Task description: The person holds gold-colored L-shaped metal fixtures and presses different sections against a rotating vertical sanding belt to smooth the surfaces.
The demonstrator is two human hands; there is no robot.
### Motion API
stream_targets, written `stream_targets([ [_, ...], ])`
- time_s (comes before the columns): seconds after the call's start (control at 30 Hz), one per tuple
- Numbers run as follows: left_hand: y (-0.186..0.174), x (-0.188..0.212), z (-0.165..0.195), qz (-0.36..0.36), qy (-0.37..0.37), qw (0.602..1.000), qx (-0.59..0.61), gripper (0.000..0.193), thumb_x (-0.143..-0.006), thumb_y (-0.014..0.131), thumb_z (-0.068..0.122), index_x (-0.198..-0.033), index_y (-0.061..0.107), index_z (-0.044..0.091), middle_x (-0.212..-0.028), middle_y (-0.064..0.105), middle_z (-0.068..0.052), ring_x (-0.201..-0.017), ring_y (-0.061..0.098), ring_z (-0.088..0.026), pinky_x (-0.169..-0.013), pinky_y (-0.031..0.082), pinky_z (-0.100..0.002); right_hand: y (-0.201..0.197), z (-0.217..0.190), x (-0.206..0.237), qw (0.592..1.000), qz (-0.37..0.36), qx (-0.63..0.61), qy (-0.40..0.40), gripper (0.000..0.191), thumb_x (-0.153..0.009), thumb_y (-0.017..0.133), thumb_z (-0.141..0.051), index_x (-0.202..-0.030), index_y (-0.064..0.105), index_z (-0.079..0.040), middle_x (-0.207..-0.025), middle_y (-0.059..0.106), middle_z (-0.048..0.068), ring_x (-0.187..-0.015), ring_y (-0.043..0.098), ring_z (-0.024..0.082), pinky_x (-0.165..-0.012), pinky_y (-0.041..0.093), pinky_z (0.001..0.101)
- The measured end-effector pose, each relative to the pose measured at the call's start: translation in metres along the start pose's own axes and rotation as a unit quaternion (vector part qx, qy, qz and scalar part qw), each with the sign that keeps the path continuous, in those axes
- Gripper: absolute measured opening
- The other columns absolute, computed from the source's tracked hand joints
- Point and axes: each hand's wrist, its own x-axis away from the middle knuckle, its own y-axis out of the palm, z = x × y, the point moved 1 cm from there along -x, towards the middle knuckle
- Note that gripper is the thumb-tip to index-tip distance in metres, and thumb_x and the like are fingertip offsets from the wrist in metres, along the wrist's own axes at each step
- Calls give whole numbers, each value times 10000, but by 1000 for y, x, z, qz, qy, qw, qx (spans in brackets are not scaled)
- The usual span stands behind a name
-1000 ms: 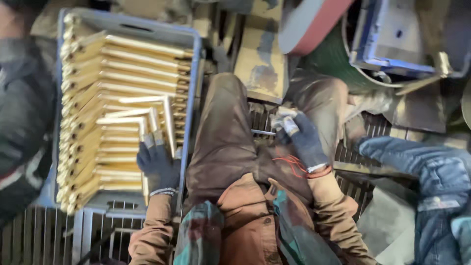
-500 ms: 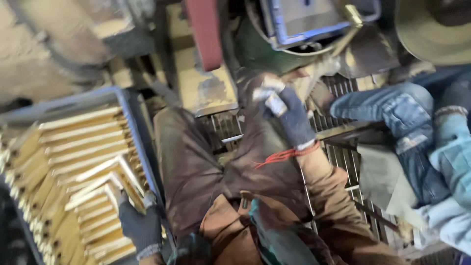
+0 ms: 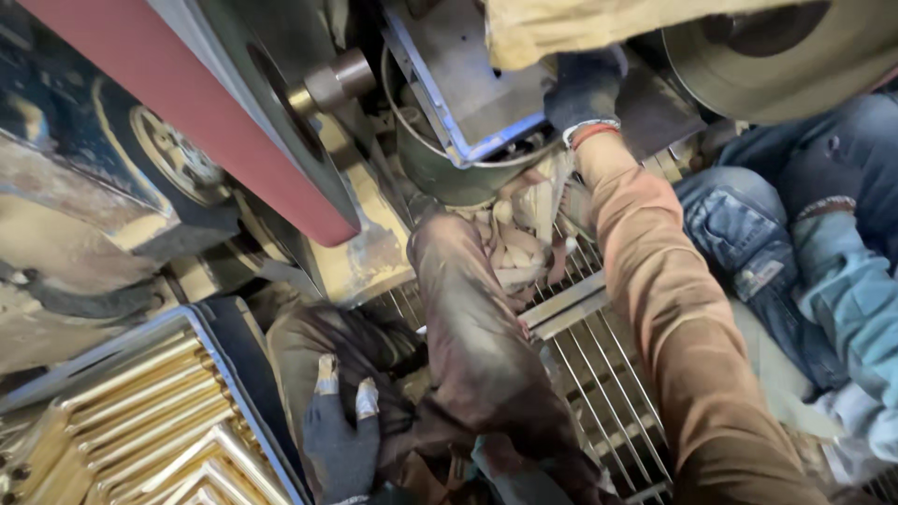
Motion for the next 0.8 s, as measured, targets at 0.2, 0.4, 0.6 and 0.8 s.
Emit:
stream_targets([
  [0.2,1,-4,-8,-10,-22,999,21,560,-898,718,258,-1385,585,15,-1280,671,-218,-1138,645,-397,-970,501,-451,-2,11,-16,998,-18,-63,10,383,-803,788,-389,-1075,753,-122,-1076,744,158,-1000,686,380,-848,519,496],
  [0.4,-10,4,-8,-34,-45,998,23,511,-899,721,248,-1356,616,44,-1225,703,-186,-1096,661,-382,-955,507,-448,-76,24,40,899,-228,-366,79,410,-913,753,-262,-1289,639,-142,-1088,726,178,-963,669,411,-803,536,469],
  [0.6,-21,24,-2,-125,-106,952,260,511,-925,681,200,-1400,588,36,-1168,759,-125,-1076,720,-252,-945,541,-338,-196,-25,192,938,-118,-323,32,588,-750,817,-242,-1262,621,-28,-1031,704,200,-926,690,367,-779,552,443],
  [0.8,12,65,18,-274,-48,814,509,551,-1030,550,260,-1500,441,-5,-1340,653,-89,-1251,604,-177,-1058,462,-307,-262,-184,283,277,-44,-874,397,287,-1021,638,-209,-1285,620,-99,-911,553,-20,-796,522,90,-679,417,243],
])
